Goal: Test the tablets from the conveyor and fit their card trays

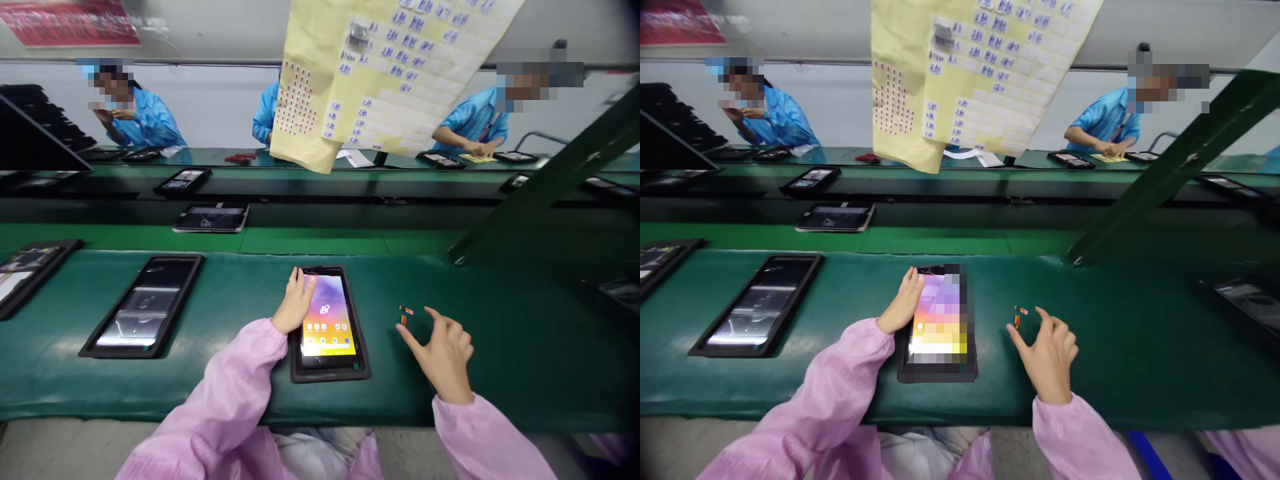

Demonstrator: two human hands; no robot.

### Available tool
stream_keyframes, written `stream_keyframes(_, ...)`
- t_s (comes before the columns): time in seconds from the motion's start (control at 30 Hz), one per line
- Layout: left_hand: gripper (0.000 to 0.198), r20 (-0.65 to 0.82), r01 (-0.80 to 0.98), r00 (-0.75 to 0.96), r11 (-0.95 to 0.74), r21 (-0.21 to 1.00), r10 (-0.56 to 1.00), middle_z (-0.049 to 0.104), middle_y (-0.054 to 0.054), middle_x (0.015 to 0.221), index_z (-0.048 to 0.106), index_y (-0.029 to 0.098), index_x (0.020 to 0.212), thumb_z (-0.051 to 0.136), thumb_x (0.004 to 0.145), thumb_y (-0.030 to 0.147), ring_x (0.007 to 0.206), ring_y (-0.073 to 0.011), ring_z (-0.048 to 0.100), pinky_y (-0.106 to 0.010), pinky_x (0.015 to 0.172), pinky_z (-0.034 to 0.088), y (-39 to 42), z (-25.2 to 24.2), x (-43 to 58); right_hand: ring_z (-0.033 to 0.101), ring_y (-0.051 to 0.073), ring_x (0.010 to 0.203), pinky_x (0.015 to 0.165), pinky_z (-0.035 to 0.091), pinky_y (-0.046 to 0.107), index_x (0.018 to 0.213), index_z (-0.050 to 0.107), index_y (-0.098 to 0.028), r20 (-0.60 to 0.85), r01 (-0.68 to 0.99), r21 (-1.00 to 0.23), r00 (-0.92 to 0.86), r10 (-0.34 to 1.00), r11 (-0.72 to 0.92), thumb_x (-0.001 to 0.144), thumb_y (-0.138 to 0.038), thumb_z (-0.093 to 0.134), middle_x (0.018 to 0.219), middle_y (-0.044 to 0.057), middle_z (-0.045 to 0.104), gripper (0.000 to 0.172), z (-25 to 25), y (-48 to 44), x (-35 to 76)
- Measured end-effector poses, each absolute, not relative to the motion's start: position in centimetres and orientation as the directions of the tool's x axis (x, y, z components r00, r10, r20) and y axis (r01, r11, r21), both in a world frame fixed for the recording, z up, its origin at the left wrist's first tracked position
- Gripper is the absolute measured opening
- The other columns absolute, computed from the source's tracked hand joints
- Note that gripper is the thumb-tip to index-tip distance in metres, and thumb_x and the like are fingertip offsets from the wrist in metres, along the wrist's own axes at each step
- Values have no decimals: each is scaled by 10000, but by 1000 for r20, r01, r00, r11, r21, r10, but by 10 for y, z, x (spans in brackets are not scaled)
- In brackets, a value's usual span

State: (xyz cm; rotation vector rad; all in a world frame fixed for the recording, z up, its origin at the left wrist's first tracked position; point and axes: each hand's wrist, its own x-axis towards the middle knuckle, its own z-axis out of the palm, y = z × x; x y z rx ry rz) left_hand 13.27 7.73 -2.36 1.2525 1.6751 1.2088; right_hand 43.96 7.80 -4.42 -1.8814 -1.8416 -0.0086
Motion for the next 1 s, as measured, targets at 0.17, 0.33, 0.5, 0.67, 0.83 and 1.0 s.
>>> stream_keyframes(0.17,1088,-9,763,-46,41,645,999,-100,-222,1561,29,19,1517,433,804,734,1456,-293,-128,-537,1192,30,7,-11,117,557,352,1054,865,492,453,1520,138,-213,257,836,-287,-403,878,468,714,-700,614,1250,169,538,1055,-55,20,406)
stream_keyframes(0.33,1422,-174,849,114,-5,529,978,51,-342,1516,204,4,1494,829,402,665,1421,-439,-80,-684,1132,28,-32,-51,123,644,337,971,728,571,411,1527,-98,-270,162,810,-343,-447,879,475,803,-527,596,1105,125,622,1035,-84,6,379)
stream_keyframes(0.5,1111,185,767,26,-138,626,982,255,-315,1503,390,56,1422,878,509,459,1453,-390,80,-598,1179,6,66,-54,124,600,376,1053,741,535,429,1525,-46,-92,124,884,-289,-347,930,368,835,-516,543,1128,203,617,1001,-59,110,349)
stream_keyframes(0.67,822,335,666,-295,-59,744,895,210,-292,1536,437,40,1381,716,738,468,1465,-362,106,-451,1194,-2,169,-23,77,557,421,1031,794,447,488,1465,95,84,201,958,-240,-107,974,155,845,-374,549,1078,327,587,894,-26,235,291)
stream_keyframes(0.83,726,227,517,-688,245,820,689,115,-350,1534,353,-26,1381,651,805,300,1460,-425,-1,-601,1143,35,191,11,-65,439,437,1202,936,362,575,1396,304,62,303,936,-310,-67,951,165,879,-228,533,1248,375,453,636,-21,264,221)
stream_keyframes(1.0,643,-2,243,-851,396,886,526,288,-305,1498,465,22,1303,725,744,207,1441,-426,153,-593,1106,235,183,30,-194,585,219,1087,920,506,442,1233,549,-176,249,797,-457,-313,917,396,915,-378,578,1265,93,562,378,-21,263,133)
